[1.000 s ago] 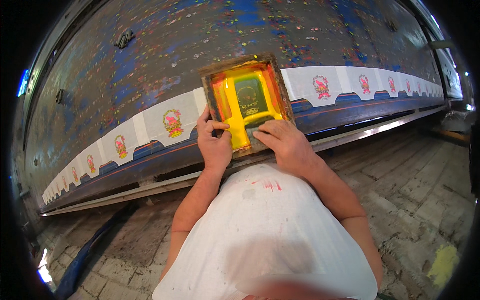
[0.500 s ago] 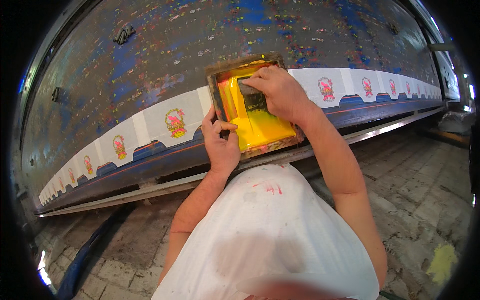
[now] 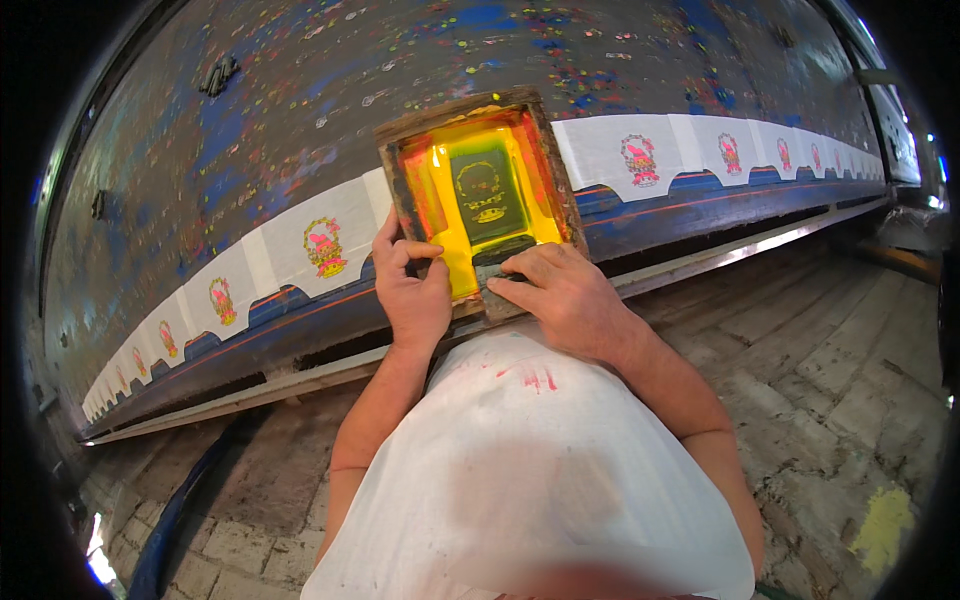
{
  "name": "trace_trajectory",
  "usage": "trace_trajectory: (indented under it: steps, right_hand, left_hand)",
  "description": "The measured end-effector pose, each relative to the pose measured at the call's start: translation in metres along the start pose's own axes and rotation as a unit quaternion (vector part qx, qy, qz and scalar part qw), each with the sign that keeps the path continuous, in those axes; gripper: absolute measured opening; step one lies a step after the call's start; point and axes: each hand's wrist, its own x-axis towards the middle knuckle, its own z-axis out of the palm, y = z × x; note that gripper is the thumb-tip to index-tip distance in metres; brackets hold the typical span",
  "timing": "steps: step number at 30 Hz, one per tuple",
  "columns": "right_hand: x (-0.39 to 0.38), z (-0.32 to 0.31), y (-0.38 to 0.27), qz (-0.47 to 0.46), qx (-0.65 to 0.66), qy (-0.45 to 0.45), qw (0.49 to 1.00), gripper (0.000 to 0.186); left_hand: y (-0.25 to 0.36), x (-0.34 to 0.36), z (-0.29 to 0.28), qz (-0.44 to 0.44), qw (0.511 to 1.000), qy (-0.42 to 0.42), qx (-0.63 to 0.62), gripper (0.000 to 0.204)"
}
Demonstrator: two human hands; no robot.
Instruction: The person prepares a screen printing frame with yellow ink, then walks to a long fabric roll and uses a squeegee to pull ink through the screen onto the fabric. The person repeatedly re-inks and prints along the fabric length.
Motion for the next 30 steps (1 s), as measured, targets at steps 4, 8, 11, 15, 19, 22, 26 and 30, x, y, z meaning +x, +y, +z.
trace_trajectory:
  steps: [4,8,11,15,19,22,26,30]
  right_hand:
    - [-0.012,0.0,0.016,-0.04,0.025,0.072,0.996,0.035]
    - [-0.038,-0.01,0.039,-0.025,0.056,0.121,0.991,0.038]
    - [-0.063,-0.028,0.065,-0.008,0.065,0.142,0.988,0.039]
    - [-0.106,-0.061,0.108,0.02,0.057,0.16,0.985,0.041]
    - [-0.143,-0.089,0.152,0.025,0.056,0.169,0.984,0.043]
    - [-0.162,-0.101,0.174,0.019,0.066,0.167,0.984,0.042]
    - [-0.169,-0.113,0.19,-0.004,0.066,0.162,0.984,0.041]
    - [-0.163,-0.125,0.196,-0.034,0.046,0.139,0.989,0.038]
  left_hand:
    - [0.012,0.002,0.001,-0.024,1.0,0.009,-0.008,0.018]
    - [0.034,-0.005,0.029,0.007,0.995,0.029,-0.091,0.018]
    - [0.05,-0.011,0.069,0.03,0.995,0.021,-0.088,0.019]
    - [0.063,-0.017,0.141,0.032,0.999,0.026,-0.026,0.021]
    - [0.071,-0.02,0.204,0.023,0.995,0.012,-0.1,0.022]
    - [0.076,-0.024,0.228,0.003,0.995,0.007,-0.097,0.022]
    - [0.08,-0.028,0.239,-0.032,0.995,0.005,-0.096,0.024]
    - [0.077,-0.028,0.244,-0.033,0.994,0.003,-0.105,0.027]
